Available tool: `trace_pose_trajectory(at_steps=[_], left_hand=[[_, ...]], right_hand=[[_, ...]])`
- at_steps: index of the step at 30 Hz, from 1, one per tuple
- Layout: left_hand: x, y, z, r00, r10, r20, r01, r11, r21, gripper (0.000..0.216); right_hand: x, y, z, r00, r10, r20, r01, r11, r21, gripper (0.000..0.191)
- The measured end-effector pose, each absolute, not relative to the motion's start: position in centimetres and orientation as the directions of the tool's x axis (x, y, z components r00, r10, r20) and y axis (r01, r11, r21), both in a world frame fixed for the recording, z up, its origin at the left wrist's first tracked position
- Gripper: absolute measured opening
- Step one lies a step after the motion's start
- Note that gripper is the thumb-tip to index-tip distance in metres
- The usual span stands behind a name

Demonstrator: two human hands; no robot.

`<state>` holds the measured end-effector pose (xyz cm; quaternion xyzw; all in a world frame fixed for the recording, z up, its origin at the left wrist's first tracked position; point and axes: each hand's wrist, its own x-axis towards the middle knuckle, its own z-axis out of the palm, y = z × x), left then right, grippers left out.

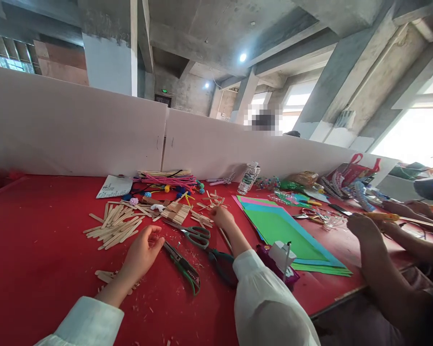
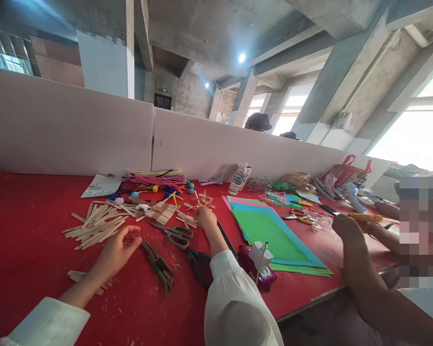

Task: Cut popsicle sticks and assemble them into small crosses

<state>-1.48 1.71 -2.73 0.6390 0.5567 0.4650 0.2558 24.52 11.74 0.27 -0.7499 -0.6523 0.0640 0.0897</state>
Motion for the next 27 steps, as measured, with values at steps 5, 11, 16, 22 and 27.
trace_pose_trajectory(at_steps=[5, 11, 16, 22, 27], left_hand=[[-1.3, 1.9, -3.1, -0.044, 0.950, 0.309, 0.453, -0.257, 0.854, 0.030], [-1.3, 1.8, -3.1, -0.050, 0.960, 0.276, 0.434, -0.228, 0.871, 0.033], [-1.3, 1.8, -3.0, -0.048, 0.958, 0.284, 0.435, -0.236, 0.869, 0.033], [-1.2, 1.7, -2.9, -0.045, 0.955, 0.293, 0.432, -0.246, 0.868, 0.031], [-1.3, 1.6, -2.9, -0.018, 0.963, 0.269, 0.447, -0.233, 0.864, 0.033]], right_hand=[[28.0, 13.7, 1.3, 0.322, 0.945, 0.064, 0.928, -0.302, -0.218, 0.027], [27.9, 14.8, 0.0, 0.186, 0.978, 0.089, 0.954, -0.158, -0.255, 0.041], [27.2, 15.0, -1.0, 0.095, 0.992, 0.080, 0.963, -0.072, -0.261, 0.040], [28.3, 15.1, -1.4, 0.261, 0.960, 0.104, 0.942, -0.230, -0.243, 0.031], [29.2, 14.9, -2.1, 0.400, 0.916, 0.043, 0.895, -0.380, -0.234, 0.029]])
